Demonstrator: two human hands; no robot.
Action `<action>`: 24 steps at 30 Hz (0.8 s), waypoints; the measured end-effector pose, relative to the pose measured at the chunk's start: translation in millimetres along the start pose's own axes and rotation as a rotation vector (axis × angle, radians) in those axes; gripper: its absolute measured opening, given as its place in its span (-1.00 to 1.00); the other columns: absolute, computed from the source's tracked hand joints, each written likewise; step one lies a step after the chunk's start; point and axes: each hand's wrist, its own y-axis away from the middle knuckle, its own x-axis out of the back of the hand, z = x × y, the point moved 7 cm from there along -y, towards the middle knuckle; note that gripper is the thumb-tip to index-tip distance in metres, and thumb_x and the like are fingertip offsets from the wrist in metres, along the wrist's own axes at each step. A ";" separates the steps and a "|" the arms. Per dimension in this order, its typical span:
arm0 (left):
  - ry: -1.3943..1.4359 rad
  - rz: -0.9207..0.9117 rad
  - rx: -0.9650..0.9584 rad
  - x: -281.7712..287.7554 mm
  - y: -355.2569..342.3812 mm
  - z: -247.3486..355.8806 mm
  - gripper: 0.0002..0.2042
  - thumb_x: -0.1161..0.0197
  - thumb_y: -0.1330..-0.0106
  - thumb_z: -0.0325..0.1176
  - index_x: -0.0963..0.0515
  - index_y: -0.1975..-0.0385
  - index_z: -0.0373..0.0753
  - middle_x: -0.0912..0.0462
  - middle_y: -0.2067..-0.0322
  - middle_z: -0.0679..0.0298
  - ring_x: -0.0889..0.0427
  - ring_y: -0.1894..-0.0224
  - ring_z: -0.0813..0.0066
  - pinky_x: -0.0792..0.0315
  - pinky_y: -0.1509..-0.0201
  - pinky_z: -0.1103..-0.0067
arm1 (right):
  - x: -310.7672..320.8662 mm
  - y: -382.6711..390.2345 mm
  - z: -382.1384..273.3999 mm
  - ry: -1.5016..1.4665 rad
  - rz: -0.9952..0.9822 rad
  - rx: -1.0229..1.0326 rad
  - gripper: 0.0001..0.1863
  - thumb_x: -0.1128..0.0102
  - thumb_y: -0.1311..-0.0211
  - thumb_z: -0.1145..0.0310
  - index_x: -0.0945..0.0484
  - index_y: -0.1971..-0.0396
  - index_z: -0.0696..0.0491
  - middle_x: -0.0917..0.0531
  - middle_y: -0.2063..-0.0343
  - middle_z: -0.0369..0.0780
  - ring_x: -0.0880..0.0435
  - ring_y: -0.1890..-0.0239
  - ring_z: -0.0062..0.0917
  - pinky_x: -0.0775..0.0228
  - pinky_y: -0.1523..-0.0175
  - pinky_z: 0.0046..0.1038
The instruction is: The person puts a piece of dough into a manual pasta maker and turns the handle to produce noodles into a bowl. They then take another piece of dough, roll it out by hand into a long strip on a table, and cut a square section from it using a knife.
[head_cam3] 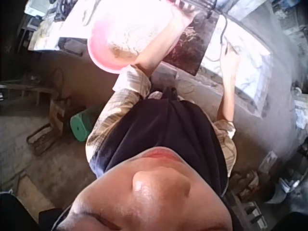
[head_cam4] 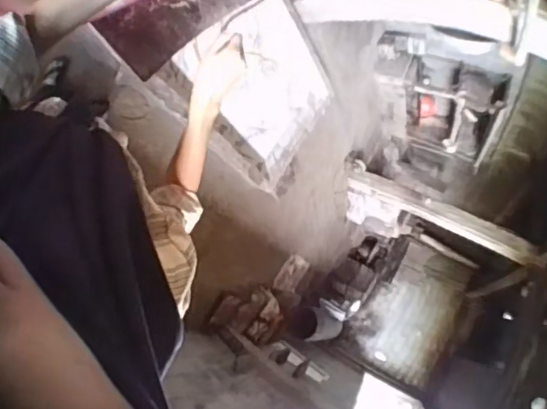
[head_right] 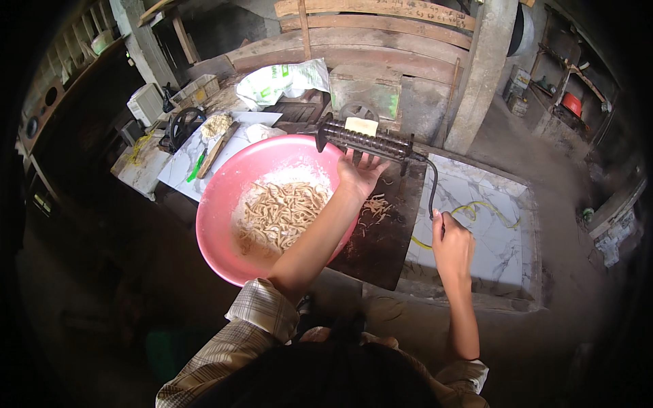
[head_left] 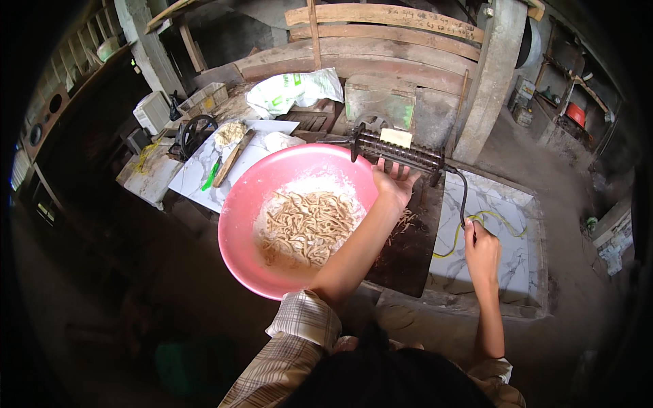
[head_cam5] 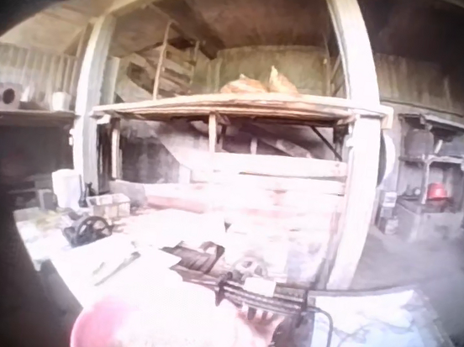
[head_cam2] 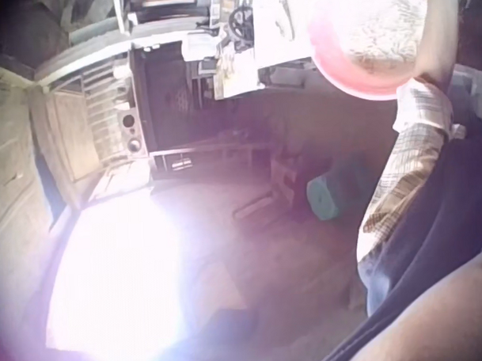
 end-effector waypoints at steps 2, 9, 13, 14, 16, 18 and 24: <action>0.015 0.044 0.020 -10.1 7.6 0.1 -0.61 0.34 -0.43 -0.05 -0.19 -0.14 -0.04 -0.17 -0.14 0.10 -0.21 -0.23 0.03 0.04 -0.33 -0.13 | 22.5 -10.0 -15.5 0.039 0.034 0.059 -0.60 -0.07 -0.27 0.25 -0.45 0.73 0.15 -0.48 0.79 -0.08 -0.48 0.70 -0.16 -0.29 0.51 -0.23; -0.006 -0.149 0.020 -18.8 -10.2 1.9 -0.63 0.28 -0.41 -0.16 -0.26 -0.08 -0.21 -0.25 -0.09 0.08 -0.28 -0.17 0.10 -0.22 -0.22 -0.09 | 60.4 -46.6 -49.1 0.240 0.341 0.495 -0.65 -0.23 -0.14 0.37 -0.40 0.80 0.08 -0.43 0.85 -0.23 -0.25 0.83 -0.40 -0.13 0.55 -0.46; 0.048 -0.015 -0.003 -14.5 -16.3 12.9 -0.66 0.23 -0.38 -0.17 -0.48 0.17 -0.19 -0.52 0.22 0.24 -0.51 0.06 0.31 -0.41 -0.08 0.17 | 79.1 -84.7 -61.2 0.281 0.501 0.543 -0.65 -0.17 -0.17 0.39 -0.38 0.79 0.06 -0.37 0.87 -0.25 -0.25 0.82 -0.42 -0.12 0.54 -0.44; 0.048 -0.065 0.020 -16.9 -20.0 15.1 -0.67 0.18 -0.37 -0.15 -0.53 0.27 -0.16 -0.58 0.31 0.31 -0.56 0.16 0.37 -0.44 -0.03 0.27 | 78.2 -97.0 -60.2 0.279 0.504 0.541 -0.65 -0.17 -0.17 0.39 -0.38 0.79 0.06 -0.37 0.87 -0.25 -0.25 0.82 -0.42 -0.12 0.54 -0.44; 0.011 -0.111 0.017 -19.7 -21.9 18.8 -0.68 0.16 -0.37 -0.14 -0.53 0.25 -0.16 -0.58 0.28 0.29 -0.56 0.14 0.35 -0.44 -0.03 0.28 | 75.6 -124.8 -48.6 0.307 0.543 0.484 -0.69 -0.11 -0.22 0.35 -0.46 0.73 0.08 -0.44 0.83 -0.20 -0.30 0.80 -0.36 -0.21 0.52 -0.42; -0.013 -0.131 0.009 -20.0 -25.5 22.0 -0.68 0.14 -0.37 -0.12 -0.52 0.20 -0.16 -0.59 0.20 0.26 -0.56 0.11 0.32 -0.44 -0.05 0.29 | 65.7 -153.7 -36.1 0.282 0.564 0.426 -0.66 -0.05 -0.26 0.29 -0.51 0.69 0.10 -0.47 0.80 -0.15 -0.37 0.76 -0.29 -0.27 0.49 -0.37; 0.009 -0.027 0.006 -12.1 -29.0 13.9 -0.70 0.13 -0.40 -0.18 -0.49 0.14 -0.20 -0.58 0.14 0.25 -0.56 0.09 0.29 -0.49 -0.04 0.30 | -10.7 -213.7 42.2 0.208 0.353 0.007 -0.44 0.18 -0.36 0.08 -0.59 0.64 0.18 -0.56 0.65 0.08 -0.56 0.53 0.00 -0.40 0.35 -0.09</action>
